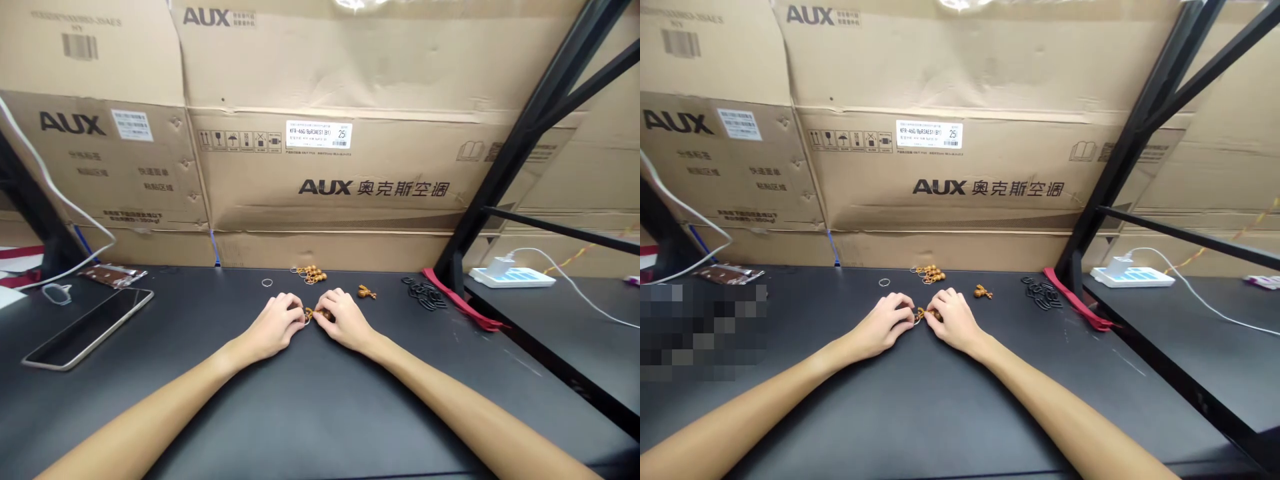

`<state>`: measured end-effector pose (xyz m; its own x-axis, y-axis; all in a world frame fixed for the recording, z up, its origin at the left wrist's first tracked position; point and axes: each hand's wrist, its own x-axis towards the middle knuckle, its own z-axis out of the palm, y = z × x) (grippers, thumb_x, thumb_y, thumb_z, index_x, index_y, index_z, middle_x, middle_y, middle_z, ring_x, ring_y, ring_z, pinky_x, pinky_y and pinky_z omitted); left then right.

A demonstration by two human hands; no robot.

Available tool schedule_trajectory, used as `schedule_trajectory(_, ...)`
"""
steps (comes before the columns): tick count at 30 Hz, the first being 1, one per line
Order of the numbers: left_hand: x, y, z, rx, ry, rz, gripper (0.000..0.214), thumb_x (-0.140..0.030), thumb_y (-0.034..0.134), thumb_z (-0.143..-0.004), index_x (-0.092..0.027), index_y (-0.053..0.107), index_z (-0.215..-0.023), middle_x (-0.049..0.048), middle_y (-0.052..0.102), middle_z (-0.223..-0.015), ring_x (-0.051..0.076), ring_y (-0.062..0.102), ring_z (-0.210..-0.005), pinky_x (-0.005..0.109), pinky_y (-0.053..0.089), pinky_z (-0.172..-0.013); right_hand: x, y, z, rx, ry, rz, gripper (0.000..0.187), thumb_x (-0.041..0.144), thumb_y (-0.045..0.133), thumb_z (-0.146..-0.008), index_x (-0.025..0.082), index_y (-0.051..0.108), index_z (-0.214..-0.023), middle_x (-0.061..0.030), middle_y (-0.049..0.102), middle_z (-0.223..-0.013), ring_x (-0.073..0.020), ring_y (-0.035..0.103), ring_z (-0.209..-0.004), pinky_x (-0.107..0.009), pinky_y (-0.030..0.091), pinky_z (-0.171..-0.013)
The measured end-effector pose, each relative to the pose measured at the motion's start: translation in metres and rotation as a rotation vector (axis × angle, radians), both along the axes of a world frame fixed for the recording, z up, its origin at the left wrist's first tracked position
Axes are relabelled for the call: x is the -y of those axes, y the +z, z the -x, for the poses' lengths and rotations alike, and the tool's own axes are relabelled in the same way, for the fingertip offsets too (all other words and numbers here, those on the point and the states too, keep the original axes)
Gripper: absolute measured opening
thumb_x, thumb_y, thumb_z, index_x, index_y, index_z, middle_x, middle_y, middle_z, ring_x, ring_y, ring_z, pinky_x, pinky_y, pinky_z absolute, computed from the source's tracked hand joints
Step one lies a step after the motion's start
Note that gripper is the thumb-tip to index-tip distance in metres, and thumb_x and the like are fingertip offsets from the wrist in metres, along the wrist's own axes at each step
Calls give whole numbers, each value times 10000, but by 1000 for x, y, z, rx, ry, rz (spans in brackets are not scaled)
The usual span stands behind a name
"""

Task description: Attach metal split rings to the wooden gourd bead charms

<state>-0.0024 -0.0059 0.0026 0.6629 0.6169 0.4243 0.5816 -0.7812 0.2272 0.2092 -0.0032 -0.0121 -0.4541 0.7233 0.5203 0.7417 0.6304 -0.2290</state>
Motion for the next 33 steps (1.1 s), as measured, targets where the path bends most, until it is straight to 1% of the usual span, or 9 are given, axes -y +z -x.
schedule_trajectory(6, 3, 3, 1, 4, 46, -13, 99, -240, 499, -902, -193, 545, -828, 43, 554, -976, 196, 511, -881, 353, 414, -794, 1, 2, 0, -40, -3, -25, 102, 301, 576, -877, 205, 585, -911, -54, 611, -927, -207, 509, -878, -341, 397, -760)
schedule_trajectory(11, 7, 4, -1, -72, 37, -31, 205, -323, 499, -909, -189, 538, -760, 25, 560, -801, 187, 520, -764, 338, 425, -734, 3, 1, 1, -13, 31, -15, 278, 316, 513, -908, 200, 550, -659, -23, 571, -661, -173, 521, -688, -324, 407, -707)
schedule_trajectory(12, 6, 3, -1, -79, 32, -28, 197, -330, 489, -917, -190, 563, -800, 34, 581, -828, 193, 536, -794, 343, 432, -755, 3, 1, 2, 11, 57, 8, 256, 312, 510, -910, 198, 579, -691, -28, 595, -690, -173, 539, -708, -323, 417, -722)
schedule_trajectory(14, 3, 1, 1, -70, 43, -19, 204, -356, 481, -925, -195, 598, -970, 64, 622, -989, 219, 563, -936, 369, 439, -839, 3, -1, 1, 43, 76, 46, 172, 329, 523, -905, 203, 640, -891, -62, 657, -913, -197, 579, -873, -347, 438, -805)
schedule_trajectory(16, -3, -2, 5, -65, 72, 0, 311, -396, 473, -928, -200, 571, -1148, 93, 592, -1200, 247, 529, -1121, 405, 416, -945, 2, -2, -1, 59, 53, 82, 287, 385, 525, -903, 212, 613, -1114, -102, 607, -1193, -240, 532, -1110, -412, 415, -932)
schedule_trajectory(19, -11, -6, 12, -91, 130, 50, 412, -437, 446, -933, -188, 545, -1245, 114, 525, -1344, 258, 469, -1251, 424, 370, -1039, -2, -4, -4, 88, 19, 174, 472, 485, 483, -905, 198, 546, -1274, -129, 473, -1394, -279, 410, -1296, -474, 330, -1058)
schedule_trajectory(22, -15, -7, 15, -121, 156, 56, 437, -444, 427, -939, -185, 542, -1272, 112, 501, -1380, 253, 442, -1291, 419, 347, -1075, -4, -3, -6, 132, 15, 269, 584, 555, 420, -910, 200, 459, -1372, -115, 358, -1481, -280, 317, -1370, -485, 243, -1125)
schedule_trajectory(26, -16, -10, 15, -132, 155, 44, 447, -436, 414, -946, -173, 538, -1286, 115, 487, -1396, 252, 422, -1309, 421, 337, -1089, -3, 1, -6, 177, 22, 344, 630, 579, 352, -924, 207, 366, -1432, -87, 258, -1526, -249, 209, -1418, -472, 144, -1167)
schedule_trajectory(33, -16, -12, 15, -102, 144, 41, 433, -435, 433, -938, -180, 556, -1266, 115, 497, -1388, 257, 436, -1299, 431, 350, -1078, 0, 2, -8, 171, 48, 368, 638, 595, 361, -919, 237, 333, -1446, -70, 218, -1536, -245, 154, -1431, -486, 115, -1173)
